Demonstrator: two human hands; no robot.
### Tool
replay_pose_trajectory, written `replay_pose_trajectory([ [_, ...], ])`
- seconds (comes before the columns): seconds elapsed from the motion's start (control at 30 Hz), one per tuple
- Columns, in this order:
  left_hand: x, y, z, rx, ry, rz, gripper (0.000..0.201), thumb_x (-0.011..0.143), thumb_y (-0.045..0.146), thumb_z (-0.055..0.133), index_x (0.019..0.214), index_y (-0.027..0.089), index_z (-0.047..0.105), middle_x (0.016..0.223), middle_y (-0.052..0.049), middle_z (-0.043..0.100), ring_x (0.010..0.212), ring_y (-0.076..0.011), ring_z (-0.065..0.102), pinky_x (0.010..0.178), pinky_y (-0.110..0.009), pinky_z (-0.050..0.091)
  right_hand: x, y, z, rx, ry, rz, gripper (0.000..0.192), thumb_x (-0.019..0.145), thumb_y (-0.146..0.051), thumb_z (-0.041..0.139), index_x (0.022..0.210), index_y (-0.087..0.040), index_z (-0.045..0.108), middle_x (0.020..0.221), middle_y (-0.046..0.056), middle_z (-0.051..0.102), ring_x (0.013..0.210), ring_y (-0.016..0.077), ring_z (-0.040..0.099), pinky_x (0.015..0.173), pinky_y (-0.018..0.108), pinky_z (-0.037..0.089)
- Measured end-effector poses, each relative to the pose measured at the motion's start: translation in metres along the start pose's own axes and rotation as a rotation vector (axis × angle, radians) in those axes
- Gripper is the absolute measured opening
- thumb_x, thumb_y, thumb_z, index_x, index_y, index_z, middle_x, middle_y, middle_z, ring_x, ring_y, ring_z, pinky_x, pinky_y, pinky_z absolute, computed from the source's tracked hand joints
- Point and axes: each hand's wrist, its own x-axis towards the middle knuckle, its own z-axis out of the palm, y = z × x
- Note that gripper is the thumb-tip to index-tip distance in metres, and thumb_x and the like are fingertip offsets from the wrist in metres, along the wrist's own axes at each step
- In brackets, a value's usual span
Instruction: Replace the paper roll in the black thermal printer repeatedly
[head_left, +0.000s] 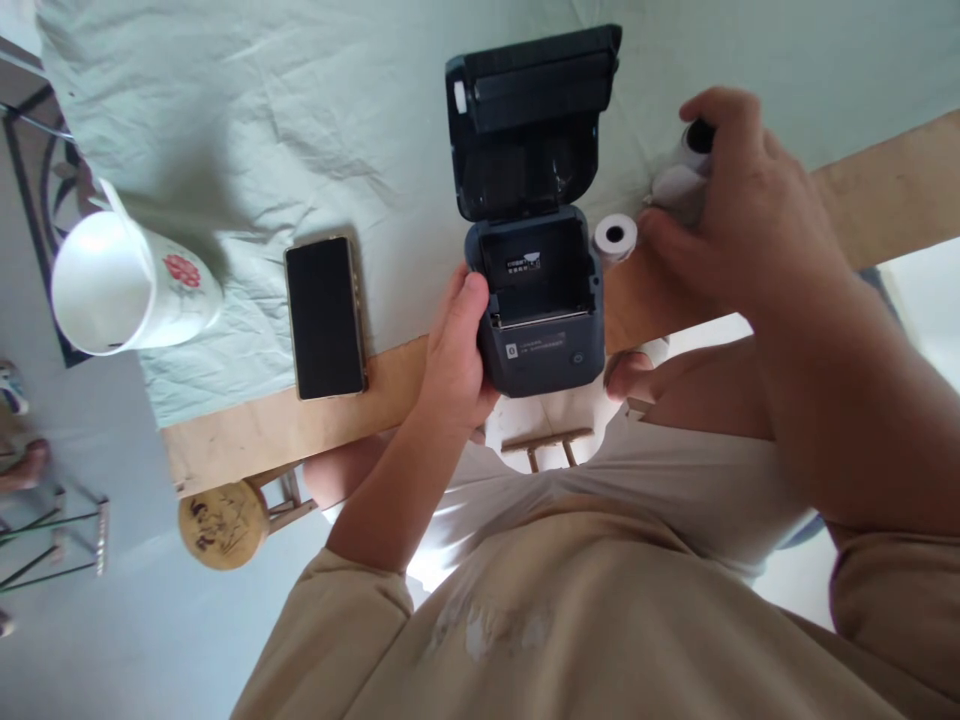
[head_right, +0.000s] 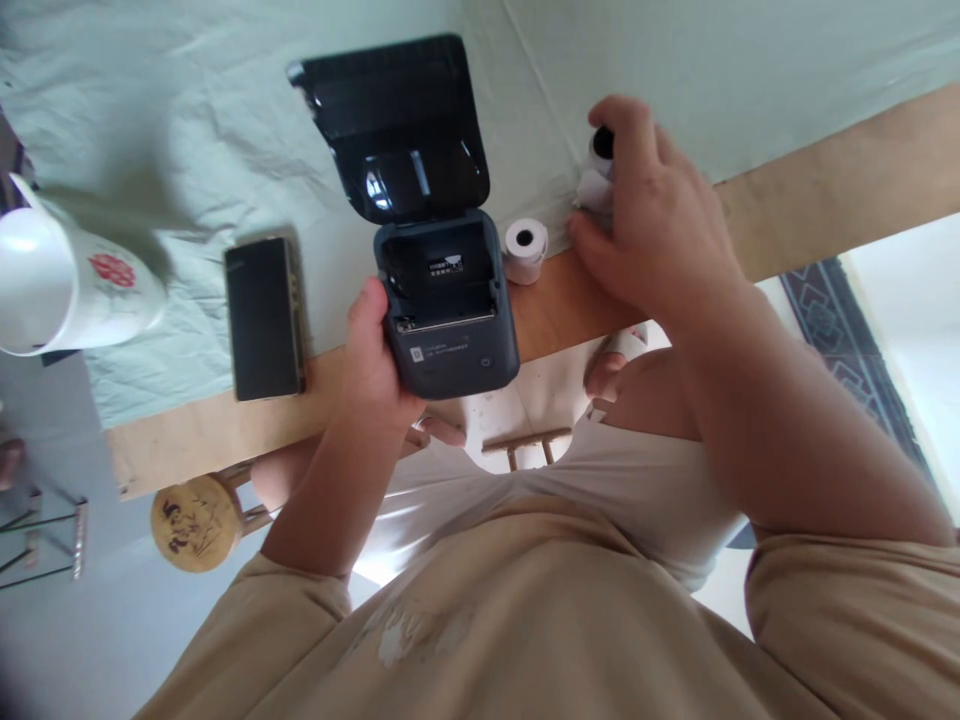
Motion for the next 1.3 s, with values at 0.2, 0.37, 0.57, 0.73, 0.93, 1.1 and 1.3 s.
replay_pose_trajectory([
  [0.2,0.0,0.0,0.002,-0.027,-0.002,0.01,0.032,0.083,0.051,0.064,0.097,0.023,0.064,0.09,0.002,0.074,0.11,-0.0206,0.069,0.095,-0.03,0.058,0.001,0.008,0.004,0.098,0.182,-0.127,0.049,0.079,-0.025,0.057,0.129,-0.025,0.057,0.129,0.01,0.051,0.113,0.0247,0.056,0.095,0.042,0.046],
  [0.37,-0.003,0.0,0.002,-0.013,0.002,0.018,0.03,0.085,0.048,0.063,0.099,0.022,0.063,0.096,0.001,0.074,0.112,-0.0201,0.069,0.094,-0.029,0.058,0.008,0.008,0.006,0.551,0.349,-0.191,0.064,0.064,-0.008,0.062,0.122,-0.024,0.042,0.098,-0.001,0.055,0.075,0.0051,0.051,0.058,0.019,0.044],
  [0.57,-0.002,-0.001,0.0,-0.042,-0.002,0.014,0.029,0.086,0.048,0.063,0.099,0.022,0.064,0.095,0.001,0.075,0.108,-0.0196,0.07,0.09,-0.028,0.059,0.027,0.011,0.0,1.45,0.019,0.188,0.037,0.06,-0.024,0.062,0.091,-0.021,0.042,0.099,0.002,0.054,0.076,0.0116,0.059,0.054,0.027,0.049],
  [0.73,-0.001,-0.002,-0.002,-0.061,-0.025,0.017,0.03,0.085,0.049,0.064,0.099,0.023,0.065,0.095,0.002,0.075,0.108,-0.0212,0.07,0.088,-0.03,0.06,0.029,0.013,0.006,1.592,0.004,0.171,0.037,0.062,-0.017,0.067,0.094,-0.024,0.05,0.073,-0.002,0.046,0.067,0.0075,0.057,0.048,0.018,0.038],
  [0.93,0.0,-0.002,-0.004,-0.029,-0.041,0.014,0.039,0.082,0.055,0.066,0.106,0.024,0.065,0.1,0.001,0.075,0.111,-0.0235,0.069,0.086,-0.032,0.06,0.021,0.005,0.005,1.495,0.024,0.056,0.047,0.064,-0.011,0.073,0.102,-0.028,0.05,0.069,-0.005,0.043,0.059,0.0074,0.052,0.047,0.022,0.041],
  [1.1,-0.001,-0.003,-0.001,-0.042,-0.084,0.067,0.033,0.083,0.048,0.068,0.107,0.025,0.065,0.097,0.003,0.074,0.102,-0.0177,0.071,0.085,-0.027,0.059,0.017,0.001,0.003,1.508,0.099,0.021,0.06,0.052,-0.027,0.089,0.094,-0.025,0.047,0.074,-0.007,0.05,0.057,0.01,0.057,0.038,0.022,0.037],
  [1.3,-0.006,0.0,0.003,0.012,-0.161,0.153,0.03,0.081,0.044,0.072,0.103,0.023,0.067,0.095,0.003,0.072,0.091,-0.0119,0.07,0.086,-0.022,0.057,0.011,-0.007,0.004,1.452,0.115,-0.037,0.064,0.048,-0.043,0.09,0.092,-0.021,0.049,0.073,-0.004,0.057,0.056,0.0127,0.059,0.038,0.021,0.037],
])
